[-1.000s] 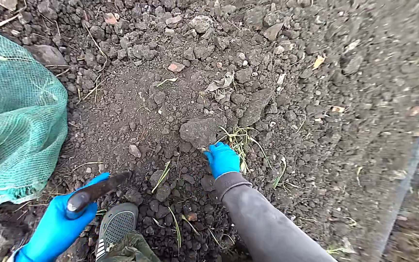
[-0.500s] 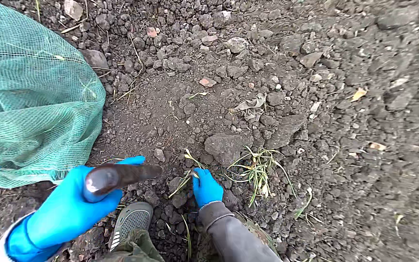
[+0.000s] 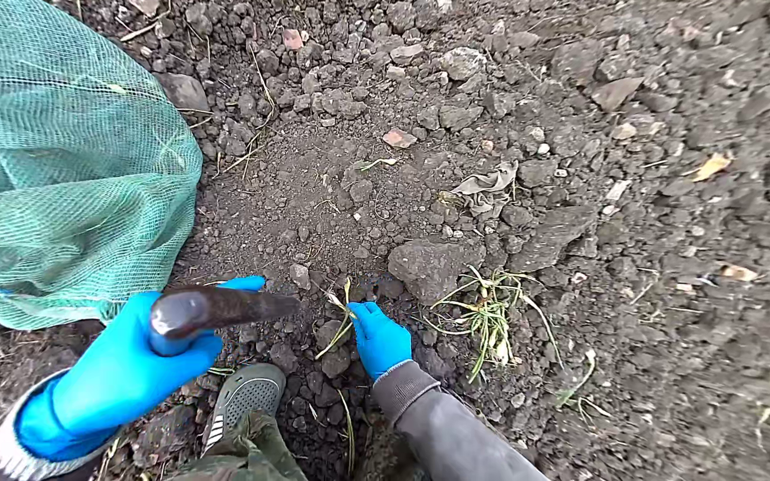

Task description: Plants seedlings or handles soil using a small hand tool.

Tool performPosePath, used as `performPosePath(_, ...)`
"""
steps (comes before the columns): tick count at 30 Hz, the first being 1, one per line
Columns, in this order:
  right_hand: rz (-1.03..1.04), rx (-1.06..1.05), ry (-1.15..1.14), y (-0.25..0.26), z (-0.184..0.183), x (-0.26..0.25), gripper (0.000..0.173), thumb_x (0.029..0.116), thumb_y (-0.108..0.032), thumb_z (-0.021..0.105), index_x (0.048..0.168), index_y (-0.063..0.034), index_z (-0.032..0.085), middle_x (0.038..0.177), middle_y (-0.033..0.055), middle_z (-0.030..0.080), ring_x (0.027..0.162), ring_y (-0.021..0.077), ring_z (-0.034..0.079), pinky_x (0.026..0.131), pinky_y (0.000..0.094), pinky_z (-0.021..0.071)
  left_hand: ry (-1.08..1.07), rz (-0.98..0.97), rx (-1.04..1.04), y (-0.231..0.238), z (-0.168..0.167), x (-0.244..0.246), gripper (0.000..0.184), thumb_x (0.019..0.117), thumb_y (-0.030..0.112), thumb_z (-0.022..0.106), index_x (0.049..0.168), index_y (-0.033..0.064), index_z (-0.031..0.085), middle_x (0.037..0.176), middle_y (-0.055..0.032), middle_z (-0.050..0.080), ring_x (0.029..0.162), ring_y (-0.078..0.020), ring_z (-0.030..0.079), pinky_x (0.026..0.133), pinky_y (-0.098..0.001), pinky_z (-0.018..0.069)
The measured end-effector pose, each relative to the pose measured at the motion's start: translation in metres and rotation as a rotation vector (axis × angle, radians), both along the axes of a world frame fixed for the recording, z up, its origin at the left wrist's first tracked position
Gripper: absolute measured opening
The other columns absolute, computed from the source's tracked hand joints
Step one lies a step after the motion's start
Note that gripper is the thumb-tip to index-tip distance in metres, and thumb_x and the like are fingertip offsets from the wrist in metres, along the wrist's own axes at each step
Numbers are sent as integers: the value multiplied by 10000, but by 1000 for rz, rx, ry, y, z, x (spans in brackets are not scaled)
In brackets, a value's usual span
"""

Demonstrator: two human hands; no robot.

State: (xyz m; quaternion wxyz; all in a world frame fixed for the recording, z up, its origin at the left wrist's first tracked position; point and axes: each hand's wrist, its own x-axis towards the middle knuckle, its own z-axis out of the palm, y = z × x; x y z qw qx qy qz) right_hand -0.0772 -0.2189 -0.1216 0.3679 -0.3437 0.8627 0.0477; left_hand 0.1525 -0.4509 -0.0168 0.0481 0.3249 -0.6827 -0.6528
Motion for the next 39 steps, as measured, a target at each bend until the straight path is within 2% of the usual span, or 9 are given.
performPosePath(2,27,-62,2,-6,10,5,336,1070,-250,516,1379,-201,638,1267,97,699,955,329,736,779,552,593,-215,-83,-88,12,-19,-24,239,713,169,710,930,255,760,676,119,640,529,-8,536,472,-237,447)
performPosePath(6,150,-112,-11,-42,22,22,321,1043,-259,517,1300,-180,691,1155,101,707,883,301,729,709,514,593,-387,-173,18,37,-78,-23,624,797,135,703,1394,311,651,910,68,722,724,-28,617,690,-300,531)
performPosePath(11,251,243,-254,-96,-30,71,324,1077,-227,465,1359,-140,598,1381,148,614,1065,382,704,843,586,581,-202,49,5,29,-28,6,220,697,146,692,899,207,755,648,114,606,532,6,526,487,-198,440)
performPosePath(17,68,-105,-57,-46,-24,51,356,1052,-428,542,1269,-193,699,1198,100,684,933,302,720,747,510,595,-222,60,-96,24,-54,45,408,750,181,677,1142,238,774,964,127,759,760,38,663,694,-194,560)
performPosePath(23,-396,126,41,-23,-39,-7,449,1028,-354,630,1456,-240,558,1319,125,691,1098,378,708,885,629,553,-61,419,115,0,-37,50,123,748,133,684,848,202,669,511,57,469,393,-54,409,383,-218,367)
performPosePath(27,-293,-32,129,-13,-22,6,316,1070,-240,527,1355,-215,662,1316,84,700,1062,364,716,839,631,556,295,225,-41,-34,-22,57,419,897,64,694,1311,39,638,933,-89,702,645,-128,613,551,-264,550)
performPosePath(30,-228,-216,102,-24,1,12,268,1058,-170,554,1283,-136,695,1275,117,692,1000,365,719,781,608,575,-239,228,-166,-28,-21,-5,126,722,88,690,700,184,611,524,28,529,397,-91,446,372,-277,350)
performPosePath(35,-24,-486,49,-95,12,24,237,1036,-147,568,1203,-128,736,1168,105,719,853,303,737,676,521,601,-531,228,-4,7,-116,-16,195,864,62,704,708,87,590,546,-39,504,464,-172,474,459,-378,397)
performPosePath(39,325,-4,-178,-165,-25,58,372,1005,-88,573,1363,-160,647,1407,141,606,1026,384,708,811,581,587,-388,419,107,-1,-75,9,67,775,115,678,756,106,613,508,-3,463,399,-120,411,399,-295,356)
